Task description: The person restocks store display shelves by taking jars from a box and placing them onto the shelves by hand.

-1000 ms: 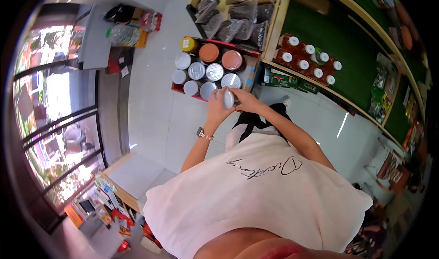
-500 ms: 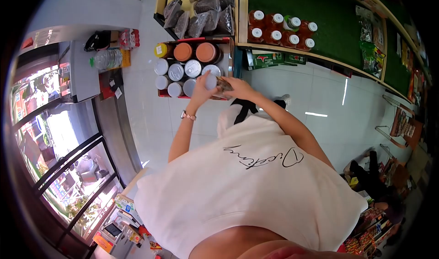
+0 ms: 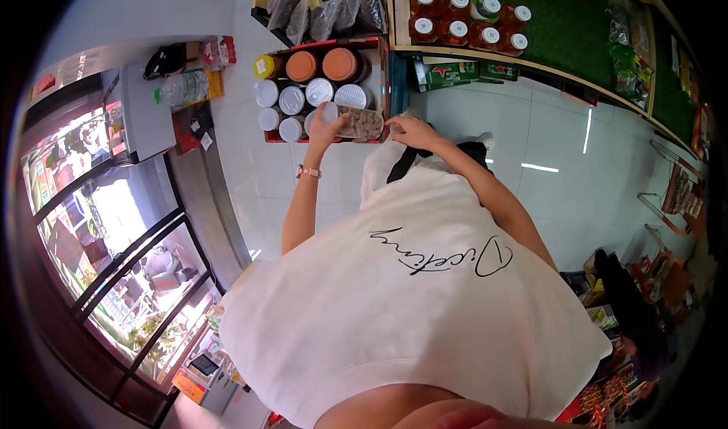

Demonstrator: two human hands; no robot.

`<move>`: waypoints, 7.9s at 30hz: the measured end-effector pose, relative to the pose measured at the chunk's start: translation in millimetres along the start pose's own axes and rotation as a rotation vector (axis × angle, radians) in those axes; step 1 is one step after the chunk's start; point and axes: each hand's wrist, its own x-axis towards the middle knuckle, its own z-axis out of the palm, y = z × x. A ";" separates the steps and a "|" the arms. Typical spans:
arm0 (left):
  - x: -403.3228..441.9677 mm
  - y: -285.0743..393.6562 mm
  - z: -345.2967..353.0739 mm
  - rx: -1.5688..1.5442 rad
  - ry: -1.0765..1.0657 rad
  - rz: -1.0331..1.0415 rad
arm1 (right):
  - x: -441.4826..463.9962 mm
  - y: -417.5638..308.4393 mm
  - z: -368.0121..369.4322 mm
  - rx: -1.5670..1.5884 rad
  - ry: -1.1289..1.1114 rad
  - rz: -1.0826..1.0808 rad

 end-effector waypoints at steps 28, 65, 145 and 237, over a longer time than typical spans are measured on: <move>-33.9 -13.1 91.0 0.497 -0.006 0.107 | -75.1 116.8 -30.9 -0.139 0.210 0.327; 18.4 268.5 612.6 0.812 -1.262 0.926 | -500.3 403.2 -40.3 0.865 1.374 0.962; -152.2 861.8 1536.7 0.078 -0.547 -0.157 | -1111.6 760.5 -1460.3 -0.281 1.335 -0.453; -707.7 579.3 781.3 -0.807 1.096 0.114 | -747.6 133.0 -403.5 0.066 -1.261 -0.890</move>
